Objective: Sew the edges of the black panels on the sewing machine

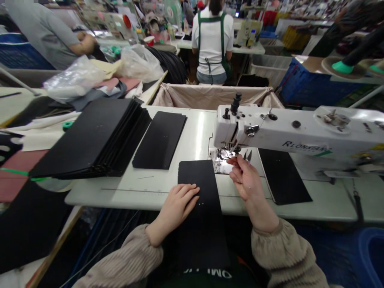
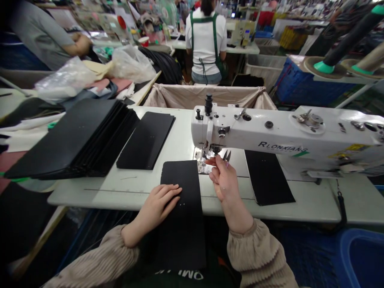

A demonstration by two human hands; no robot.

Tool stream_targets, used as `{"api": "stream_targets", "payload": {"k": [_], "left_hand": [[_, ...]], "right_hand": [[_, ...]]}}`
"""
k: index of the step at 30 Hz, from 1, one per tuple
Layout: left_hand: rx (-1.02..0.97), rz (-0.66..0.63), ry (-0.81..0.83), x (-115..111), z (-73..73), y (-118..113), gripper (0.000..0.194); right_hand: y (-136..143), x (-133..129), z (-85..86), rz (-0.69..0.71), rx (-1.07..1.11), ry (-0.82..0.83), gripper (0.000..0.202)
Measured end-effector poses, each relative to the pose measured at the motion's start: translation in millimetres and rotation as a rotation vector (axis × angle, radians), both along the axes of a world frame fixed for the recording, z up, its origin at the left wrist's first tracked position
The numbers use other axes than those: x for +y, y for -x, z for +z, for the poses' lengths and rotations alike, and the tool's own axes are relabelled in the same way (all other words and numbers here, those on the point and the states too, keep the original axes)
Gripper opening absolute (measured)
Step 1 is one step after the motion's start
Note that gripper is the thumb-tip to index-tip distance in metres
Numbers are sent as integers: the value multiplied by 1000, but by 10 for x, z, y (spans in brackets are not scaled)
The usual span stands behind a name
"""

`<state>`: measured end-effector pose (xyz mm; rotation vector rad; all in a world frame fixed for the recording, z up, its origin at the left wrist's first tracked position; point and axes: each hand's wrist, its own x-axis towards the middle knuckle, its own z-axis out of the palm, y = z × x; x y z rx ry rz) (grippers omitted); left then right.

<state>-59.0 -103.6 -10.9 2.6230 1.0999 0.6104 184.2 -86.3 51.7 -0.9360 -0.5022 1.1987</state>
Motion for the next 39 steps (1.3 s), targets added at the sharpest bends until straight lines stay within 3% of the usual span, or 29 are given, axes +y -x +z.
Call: {"api": "stream_targets", "payload": {"k": [2, 4, 6, 9, 10, 12, 14, 18, 23, 39], "left_hand": [[-25, 16, 23, 62, 27, -73, 20], [-48, 16, 33, 156, 42, -175, 19], [-51, -18, 17, 272, 36, -275, 21], [16, -100, -26, 454, 22, -365, 46], [46, -125, -34, 510, 28, -375, 53], [92, -162, -36, 611, 60, -374, 61], [112, -180, -26, 700, 108, -370, 61], [107, -223, -15, 849, 166, -431, 56], [86, -286, 0, 952, 131, -575, 58], [107, -281, -7, 972, 134, -621, 61]], "right_hand": [[-34, -21, -48, 25, -60, 0, 37], [-91, -60, -119, 59, -252, 20, 44], [-154, -102, -211, 70, -634, 27, 46], [-220, -124, -352, 130, -1363, -52, 30], [-231, -117, -392, 183, -1568, -79, 34], [-243, -93, -456, 282, -1864, -83, 49], [-253, -71, -498, 297, -2020, -31, 53], [-279, -72, -547, 199, -2084, 47, 49], [-274, -85, -561, 129, -2083, 91, 45], [-252, -52, -548, 187, -2159, 112, 48]]}}
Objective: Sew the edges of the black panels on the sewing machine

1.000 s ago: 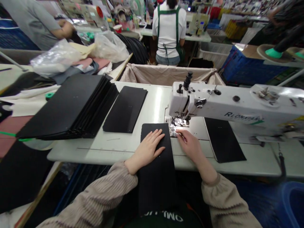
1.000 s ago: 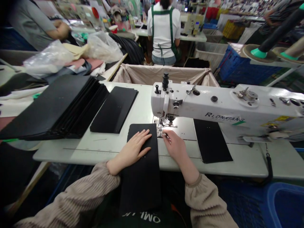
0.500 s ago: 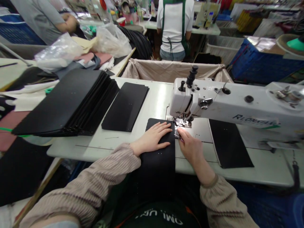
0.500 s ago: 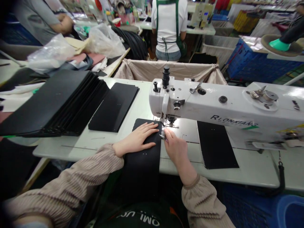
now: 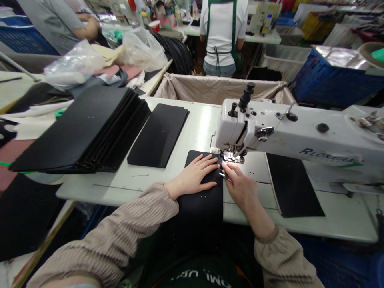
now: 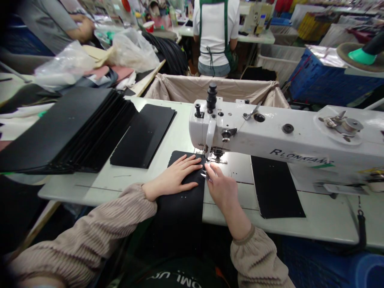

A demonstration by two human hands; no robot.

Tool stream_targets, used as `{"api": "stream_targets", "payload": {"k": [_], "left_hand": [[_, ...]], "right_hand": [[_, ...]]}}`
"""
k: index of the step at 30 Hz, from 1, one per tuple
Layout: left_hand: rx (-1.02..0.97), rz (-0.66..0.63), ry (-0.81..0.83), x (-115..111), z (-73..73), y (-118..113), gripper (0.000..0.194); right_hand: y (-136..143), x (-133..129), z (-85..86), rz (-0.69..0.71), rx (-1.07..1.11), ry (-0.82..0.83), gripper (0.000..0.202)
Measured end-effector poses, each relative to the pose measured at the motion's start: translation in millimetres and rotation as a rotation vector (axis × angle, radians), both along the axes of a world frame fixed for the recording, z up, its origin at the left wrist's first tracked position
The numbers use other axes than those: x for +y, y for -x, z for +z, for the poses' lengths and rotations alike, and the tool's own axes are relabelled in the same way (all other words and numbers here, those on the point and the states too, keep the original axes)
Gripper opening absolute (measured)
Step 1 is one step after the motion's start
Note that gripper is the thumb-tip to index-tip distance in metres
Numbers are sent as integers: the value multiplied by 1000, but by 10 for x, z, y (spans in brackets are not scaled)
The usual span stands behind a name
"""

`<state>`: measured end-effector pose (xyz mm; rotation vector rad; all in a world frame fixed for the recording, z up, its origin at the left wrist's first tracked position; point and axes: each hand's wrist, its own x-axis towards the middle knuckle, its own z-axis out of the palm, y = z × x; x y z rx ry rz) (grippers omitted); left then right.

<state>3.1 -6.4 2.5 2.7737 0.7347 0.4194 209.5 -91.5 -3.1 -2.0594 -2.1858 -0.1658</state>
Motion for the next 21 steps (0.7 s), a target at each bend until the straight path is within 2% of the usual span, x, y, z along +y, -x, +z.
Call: {"api": "stream_targets", "payload": {"k": [7, 21], "left_hand": [[-23, 5, -10, 30, -45, -22, 60], [-43, -11, -22, 98, -46, -41, 56]], "right_hand": [[18, 8, 17, -1, 22, -16, 49], [18, 10, 7, -11, 21, -19, 49]]}}
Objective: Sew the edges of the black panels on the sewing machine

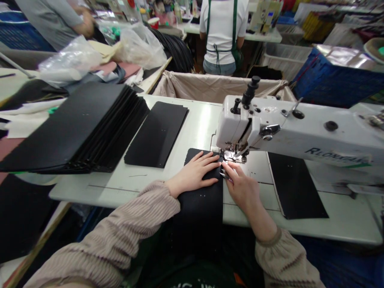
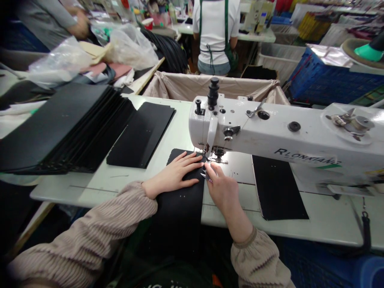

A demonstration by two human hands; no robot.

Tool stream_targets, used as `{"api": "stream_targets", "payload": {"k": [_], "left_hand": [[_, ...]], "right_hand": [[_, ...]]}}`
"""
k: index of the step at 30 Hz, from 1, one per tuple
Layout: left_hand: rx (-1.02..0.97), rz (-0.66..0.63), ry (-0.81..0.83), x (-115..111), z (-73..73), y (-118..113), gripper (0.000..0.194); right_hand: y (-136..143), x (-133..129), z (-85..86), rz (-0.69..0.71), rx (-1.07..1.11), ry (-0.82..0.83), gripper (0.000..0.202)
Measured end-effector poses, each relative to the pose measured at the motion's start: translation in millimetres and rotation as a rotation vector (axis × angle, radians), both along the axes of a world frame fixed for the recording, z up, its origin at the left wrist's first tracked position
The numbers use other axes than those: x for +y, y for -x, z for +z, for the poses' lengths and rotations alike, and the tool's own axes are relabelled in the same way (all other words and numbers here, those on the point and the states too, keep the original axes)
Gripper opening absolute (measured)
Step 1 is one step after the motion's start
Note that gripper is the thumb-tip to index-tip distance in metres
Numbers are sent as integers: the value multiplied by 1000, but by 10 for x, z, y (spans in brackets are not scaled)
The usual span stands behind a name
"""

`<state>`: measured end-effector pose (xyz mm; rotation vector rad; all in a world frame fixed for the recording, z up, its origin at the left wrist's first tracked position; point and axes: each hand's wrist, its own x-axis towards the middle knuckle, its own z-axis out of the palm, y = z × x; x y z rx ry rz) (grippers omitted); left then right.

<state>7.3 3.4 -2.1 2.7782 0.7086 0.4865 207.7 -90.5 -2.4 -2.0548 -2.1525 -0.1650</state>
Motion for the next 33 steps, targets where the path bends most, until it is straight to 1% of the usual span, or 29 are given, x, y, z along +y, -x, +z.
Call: {"api": "stream_targets", "payload": {"k": [4, 10, 17, 22, 33], "left_hand": [[0, -6, -22, 13, -4, 19, 46], [-31, 1, -34, 5, 23, 24, 41], [-62, 3, -20, -5, 30, 25, 40], [-50, 10, -26, -14, 25, 21, 39], [-61, 10, -21, -17, 29, 27, 38]], "right_hand": [[-4, -3, -7, 6, 2, -7, 49], [-4, -8, -1, 9, 0, -7, 49], [-1, -11, 2, -1, -15, 3, 50], [-10, -17, 7, 5, -2, 12, 48], [-16, -19, -2, 4, -9, 26, 51]]}}
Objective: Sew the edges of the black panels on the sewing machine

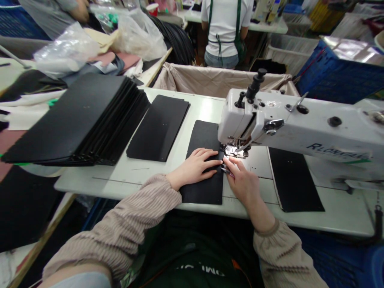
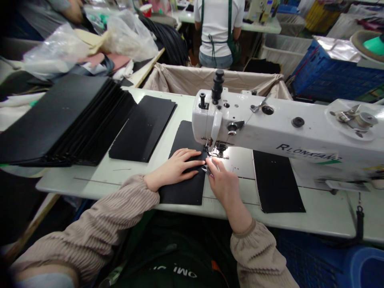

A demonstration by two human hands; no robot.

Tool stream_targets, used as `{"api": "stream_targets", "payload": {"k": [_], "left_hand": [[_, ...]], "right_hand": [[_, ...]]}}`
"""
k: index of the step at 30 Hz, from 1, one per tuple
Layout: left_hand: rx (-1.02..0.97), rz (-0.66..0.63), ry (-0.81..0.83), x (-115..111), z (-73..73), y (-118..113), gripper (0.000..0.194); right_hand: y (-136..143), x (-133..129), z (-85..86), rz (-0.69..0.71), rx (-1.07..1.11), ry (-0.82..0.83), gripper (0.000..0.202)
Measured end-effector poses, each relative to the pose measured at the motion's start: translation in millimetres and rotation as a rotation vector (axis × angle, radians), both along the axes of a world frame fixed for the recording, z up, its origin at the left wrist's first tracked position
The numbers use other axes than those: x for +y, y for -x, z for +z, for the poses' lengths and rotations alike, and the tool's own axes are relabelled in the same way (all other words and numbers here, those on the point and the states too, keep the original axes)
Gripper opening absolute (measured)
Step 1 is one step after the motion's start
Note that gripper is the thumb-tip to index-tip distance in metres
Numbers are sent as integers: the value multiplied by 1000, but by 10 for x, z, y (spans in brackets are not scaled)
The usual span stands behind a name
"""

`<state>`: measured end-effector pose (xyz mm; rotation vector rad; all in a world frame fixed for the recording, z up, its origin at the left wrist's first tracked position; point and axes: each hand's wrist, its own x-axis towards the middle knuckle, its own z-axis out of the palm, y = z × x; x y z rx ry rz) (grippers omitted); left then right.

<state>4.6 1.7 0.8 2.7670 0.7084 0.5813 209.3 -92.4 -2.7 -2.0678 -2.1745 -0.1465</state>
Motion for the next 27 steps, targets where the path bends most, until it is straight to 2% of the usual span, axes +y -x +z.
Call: {"api": "stream_targets", "payload": {"k": [27], "left_hand": [[-68, 45, -45, 41, -82, -6, 34]], "right_hand": [[-6, 11, -9, 4, 10, -4, 51]]}}
